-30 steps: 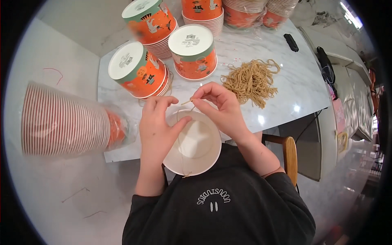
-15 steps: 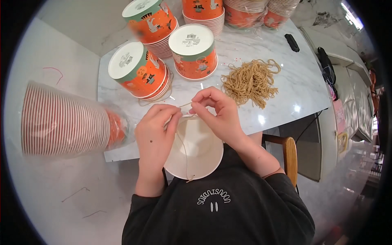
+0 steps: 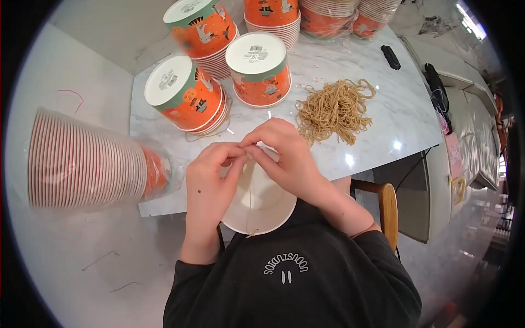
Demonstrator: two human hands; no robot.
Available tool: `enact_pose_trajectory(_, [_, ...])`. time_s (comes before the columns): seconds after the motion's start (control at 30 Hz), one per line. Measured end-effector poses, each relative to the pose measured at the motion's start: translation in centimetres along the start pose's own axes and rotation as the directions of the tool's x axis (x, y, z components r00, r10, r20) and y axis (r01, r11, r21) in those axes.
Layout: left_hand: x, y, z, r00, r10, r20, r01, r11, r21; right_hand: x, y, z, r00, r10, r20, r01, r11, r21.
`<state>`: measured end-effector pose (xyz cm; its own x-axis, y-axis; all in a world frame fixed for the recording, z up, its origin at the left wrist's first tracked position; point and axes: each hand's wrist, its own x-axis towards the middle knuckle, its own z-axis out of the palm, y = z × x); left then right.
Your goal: Tying rubber bands around paper cups.
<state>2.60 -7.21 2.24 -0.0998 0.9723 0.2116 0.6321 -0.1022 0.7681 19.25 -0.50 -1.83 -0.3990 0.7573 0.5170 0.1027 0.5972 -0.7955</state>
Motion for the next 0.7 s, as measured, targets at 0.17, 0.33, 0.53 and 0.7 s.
enact_pose_trajectory(0.17, [0.2,0.3,-0.1,0.99,-0.138,-0.003,0.138,0.989,-0.061,0.1,0.3,-0.1,0.998,0.052,0.041,-0.053,0.998,0.034])
enact_pose_trajectory(0.33, [0.6,-0.5,-0.1,0.964,-0.265,-0.01,0.258,0.946,-0.194,-0.1,0.3,-0.7,0.982,0.057,0.182,-0.054,0.998,-0.021])
enact_pose_trajectory(0.53, [1.3,-2.6,0.3,0.925,-0.277,0.261,0.342,0.905,-0.252,0.2,0.3,-0.7,0.987,-0.013,0.16,0.03,0.994,-0.101])
enact_pose_trajectory(0.7, [2.0,-3.0,-0.1,0.899,-0.315,0.304,0.425,0.794,-0.434,0.0,0.4,-0.6,0.985,-0.026,0.173,0.047,0.992,-0.121])
